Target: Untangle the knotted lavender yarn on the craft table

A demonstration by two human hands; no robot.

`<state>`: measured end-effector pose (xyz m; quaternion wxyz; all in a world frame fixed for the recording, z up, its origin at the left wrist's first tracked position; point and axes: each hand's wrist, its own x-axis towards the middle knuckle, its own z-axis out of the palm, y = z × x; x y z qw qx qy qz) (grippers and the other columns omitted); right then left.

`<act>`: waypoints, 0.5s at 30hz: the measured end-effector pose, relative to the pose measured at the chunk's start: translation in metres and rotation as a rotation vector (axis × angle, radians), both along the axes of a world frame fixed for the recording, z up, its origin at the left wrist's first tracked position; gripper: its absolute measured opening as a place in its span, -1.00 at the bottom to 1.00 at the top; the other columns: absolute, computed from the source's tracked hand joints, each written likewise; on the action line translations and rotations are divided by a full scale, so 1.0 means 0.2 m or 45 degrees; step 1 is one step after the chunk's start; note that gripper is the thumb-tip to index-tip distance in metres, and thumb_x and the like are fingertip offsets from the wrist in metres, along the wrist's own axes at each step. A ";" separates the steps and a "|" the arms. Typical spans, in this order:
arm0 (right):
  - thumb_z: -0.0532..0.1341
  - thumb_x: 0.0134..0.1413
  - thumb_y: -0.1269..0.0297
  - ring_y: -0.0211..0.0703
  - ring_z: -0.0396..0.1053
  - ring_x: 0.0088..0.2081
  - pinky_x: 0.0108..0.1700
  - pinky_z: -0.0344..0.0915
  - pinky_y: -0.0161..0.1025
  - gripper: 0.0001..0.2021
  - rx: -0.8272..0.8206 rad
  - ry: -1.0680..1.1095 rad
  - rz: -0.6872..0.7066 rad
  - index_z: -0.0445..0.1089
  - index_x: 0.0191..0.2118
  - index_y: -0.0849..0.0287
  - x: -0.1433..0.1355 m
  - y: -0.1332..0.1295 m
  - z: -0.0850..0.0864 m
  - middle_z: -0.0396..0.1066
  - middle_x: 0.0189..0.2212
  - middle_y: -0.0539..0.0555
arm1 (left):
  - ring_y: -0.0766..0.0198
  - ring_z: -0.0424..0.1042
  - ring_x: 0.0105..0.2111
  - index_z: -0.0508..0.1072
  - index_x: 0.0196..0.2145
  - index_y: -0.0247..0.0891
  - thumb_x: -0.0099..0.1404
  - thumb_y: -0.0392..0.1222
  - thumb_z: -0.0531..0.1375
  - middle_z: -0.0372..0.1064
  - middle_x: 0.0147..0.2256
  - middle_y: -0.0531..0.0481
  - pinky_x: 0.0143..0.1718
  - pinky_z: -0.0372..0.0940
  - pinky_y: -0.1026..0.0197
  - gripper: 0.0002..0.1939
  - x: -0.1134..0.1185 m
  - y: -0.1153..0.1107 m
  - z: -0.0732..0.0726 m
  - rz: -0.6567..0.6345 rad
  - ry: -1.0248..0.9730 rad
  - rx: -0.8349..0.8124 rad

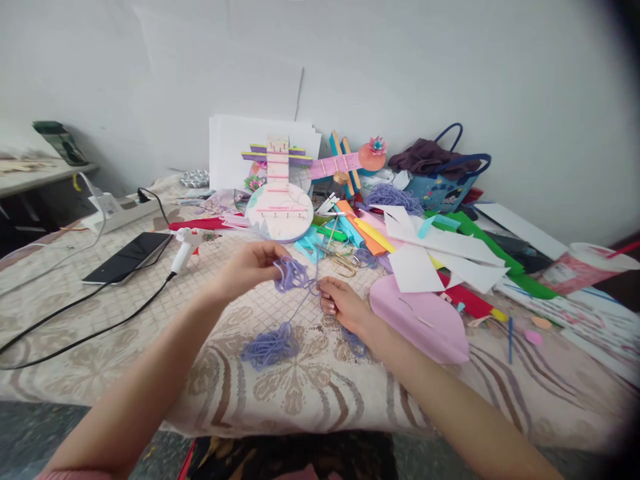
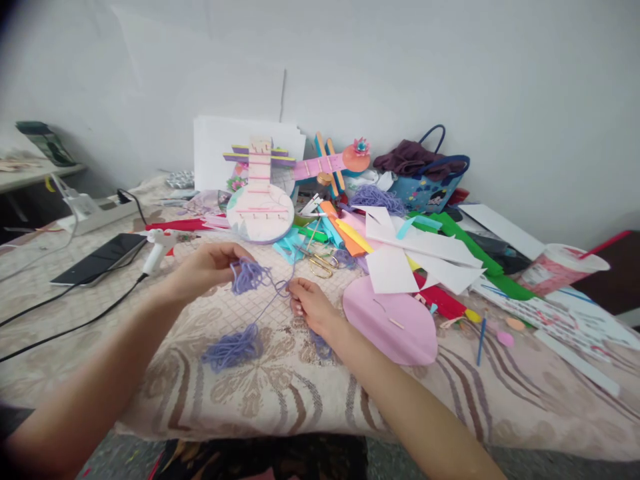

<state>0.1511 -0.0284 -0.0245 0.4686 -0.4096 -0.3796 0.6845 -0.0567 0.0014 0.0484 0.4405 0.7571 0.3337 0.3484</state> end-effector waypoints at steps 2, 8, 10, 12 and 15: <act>0.29 -0.21 0.21 -0.47 -0.10 -0.69 -0.63 -0.25 -0.37 -0.73 0.025 -0.017 -0.001 0.18 -0.57 0.20 0.00 -0.01 0.00 0.02 -0.70 -0.16 | 0.27 0.43 -0.39 0.41 -0.30 -0.32 0.12 -0.29 0.12 0.44 -0.37 -0.07 -0.32 0.35 0.20 -0.84 0.07 -0.10 0.02 -0.183 0.101 0.109; 0.27 -0.14 0.17 -0.46 -0.09 -0.69 -0.62 -0.24 -0.36 -0.74 0.073 -0.108 -0.002 0.20 -0.54 0.20 0.01 -0.02 0.01 0.01 -0.69 -0.16 | 0.16 0.31 -0.02 0.26 0.06 -0.06 0.12 -0.29 0.15 0.28 0.02 -0.09 -0.06 0.28 0.09 -0.48 0.00 -0.26 -0.02 -0.083 0.460 0.481; 0.28 -0.15 0.17 -0.47 -0.08 -0.69 -0.61 -0.25 -0.36 -0.73 0.066 -0.133 -0.003 0.19 -0.54 0.20 0.01 -0.02 0.01 0.02 -0.67 -0.15 | 0.21 0.40 -0.18 0.32 0.01 -0.10 0.19 -0.22 0.10 0.38 -0.10 -0.08 -0.22 0.34 0.16 -0.60 -0.16 -0.27 -0.03 0.142 0.460 0.430; 0.28 -0.15 0.17 -0.47 -0.07 -0.68 -0.61 -0.27 -0.36 -0.72 0.055 -0.152 0.001 0.18 -0.54 0.20 0.00 -0.02 0.01 0.02 -0.66 -0.15 | 0.24 0.42 -0.32 0.41 -0.11 -0.13 0.21 -0.14 0.08 0.45 -0.24 -0.03 -0.29 0.34 0.19 -0.72 -0.38 -0.24 -0.02 0.421 0.532 0.380; 0.28 -0.14 0.16 -0.48 -0.08 -0.68 -0.61 -0.30 -0.35 -0.72 0.056 -0.171 0.015 0.19 -0.53 0.21 0.00 -0.03 0.00 0.00 -0.65 -0.15 | 0.25 0.40 -0.35 0.41 -0.19 -0.23 0.19 -0.10 0.08 0.45 -0.30 -0.01 -0.26 0.29 0.21 -0.73 -0.74 -0.12 -0.01 0.950 0.729 0.378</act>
